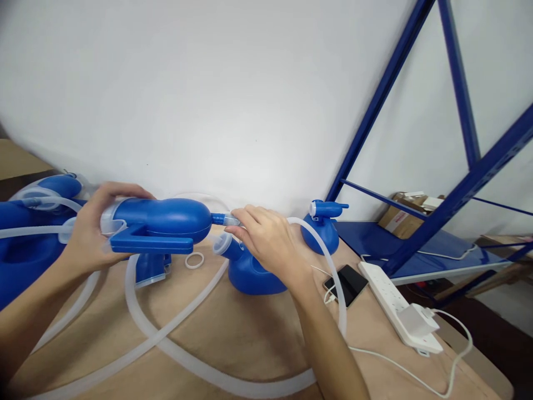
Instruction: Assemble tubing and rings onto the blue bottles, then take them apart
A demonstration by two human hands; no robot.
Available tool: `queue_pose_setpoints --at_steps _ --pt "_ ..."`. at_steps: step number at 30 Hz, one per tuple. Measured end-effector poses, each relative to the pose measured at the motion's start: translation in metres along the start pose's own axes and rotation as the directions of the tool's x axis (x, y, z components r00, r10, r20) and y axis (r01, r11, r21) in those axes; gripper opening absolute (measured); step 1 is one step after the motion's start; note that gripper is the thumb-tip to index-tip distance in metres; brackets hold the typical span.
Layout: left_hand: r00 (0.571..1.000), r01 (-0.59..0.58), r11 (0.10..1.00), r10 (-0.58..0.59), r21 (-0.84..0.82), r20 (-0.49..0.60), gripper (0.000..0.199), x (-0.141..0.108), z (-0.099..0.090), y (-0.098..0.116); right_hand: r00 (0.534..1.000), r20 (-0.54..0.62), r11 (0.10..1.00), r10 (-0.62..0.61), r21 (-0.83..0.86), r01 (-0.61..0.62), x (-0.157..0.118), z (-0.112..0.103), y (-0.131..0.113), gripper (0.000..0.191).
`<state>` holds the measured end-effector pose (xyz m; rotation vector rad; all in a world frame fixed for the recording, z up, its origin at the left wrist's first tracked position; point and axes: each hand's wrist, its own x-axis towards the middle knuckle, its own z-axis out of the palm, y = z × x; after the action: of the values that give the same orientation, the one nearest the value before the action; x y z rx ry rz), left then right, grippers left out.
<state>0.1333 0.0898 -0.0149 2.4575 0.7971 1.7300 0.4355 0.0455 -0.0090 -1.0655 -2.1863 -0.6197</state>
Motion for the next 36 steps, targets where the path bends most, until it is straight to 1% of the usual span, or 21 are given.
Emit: queue_pose_setpoints --at_steps 3,7,9,11,13,14,17,21,24,28,30,33,35,36 --pt "0.998 0.054 0.999 -0.054 -0.004 0.025 0.046 -0.002 0.002 0.002 1.0 -0.006 1.0 -0.01 -0.018 0.01 0.0 0.001 -0.002 0.042" --pt "0.981 0.191 0.977 -0.194 -0.098 -0.026 0.047 -0.004 0.01 0.01 0.999 -0.051 1.0 -0.012 -0.005 0.012 0.0 0.003 -0.006 0.04" --pt "0.953 0.293 0.936 -0.302 -0.193 -0.022 0.047 -0.006 0.016 0.014 0.998 -0.067 1.0 -0.018 -0.001 0.018 0.0 0.006 -0.005 0.04" --pt "0.913 0.397 0.868 -0.406 -0.298 0.035 0.048 -0.009 0.022 0.017 0.997 -0.069 1.0 -0.026 -0.004 0.026 -0.001 0.007 -0.003 0.038" --pt "0.883 0.459 0.812 -0.463 -0.361 0.082 0.05 -0.011 0.026 0.02 0.998 -0.057 0.999 -0.04 0.006 0.041 -0.001 0.008 -0.001 0.036" --pt "0.874 0.475 0.797 -0.478 -0.375 0.09 0.051 -0.012 0.027 0.021 0.997 -0.052 0.998 -0.051 0.02 0.052 -0.002 0.008 0.0 0.035" --pt "0.861 0.493 0.766 -0.499 -0.413 0.102 0.055 -0.011 0.026 0.024 0.993 -0.071 0.991 -0.092 0.092 0.098 -0.002 0.008 -0.001 0.034" --pt "0.851 0.511 0.696 -0.493 -0.504 0.182 0.052 -0.009 0.022 0.024 0.988 -0.111 0.974 -0.112 0.186 0.131 -0.001 0.01 -0.004 0.034" --pt "0.841 0.526 0.694 -0.509 -0.491 0.182 0.052 -0.008 0.022 0.025 0.991 -0.087 0.969 -0.103 0.215 0.12 -0.001 0.013 -0.003 0.03" --pt "0.825 0.556 0.673 -0.516 -0.487 0.229 0.046 -0.007 0.024 0.026 0.996 -0.037 0.978 -0.077 0.191 0.082 -0.002 0.016 0.001 0.03" --pt "0.838 0.541 0.725 -0.506 -0.426 0.202 0.047 -0.006 0.025 0.026 0.998 0.006 0.984 -0.059 0.166 0.057 -0.001 0.016 0.005 0.03" --pt "0.881 0.472 0.834 -0.458 -0.284 0.121 0.051 -0.004 0.026 0.025 0.994 0.106 0.992 -0.027 0.128 0.014 0.0 0.011 0.01 0.029" --pt "0.898 0.439 0.871 -0.432 -0.221 0.082 0.053 -0.002 0.025 0.024 0.989 0.145 0.993 0.025 0.111 -0.041 -0.001 0.006 0.013 0.027" --pt "0.902 0.43 0.879 -0.425 -0.206 0.072 0.053 -0.001 0.024 0.023 0.989 0.141 0.991 0.05 0.115 -0.066 -0.001 0.004 0.014 0.027"
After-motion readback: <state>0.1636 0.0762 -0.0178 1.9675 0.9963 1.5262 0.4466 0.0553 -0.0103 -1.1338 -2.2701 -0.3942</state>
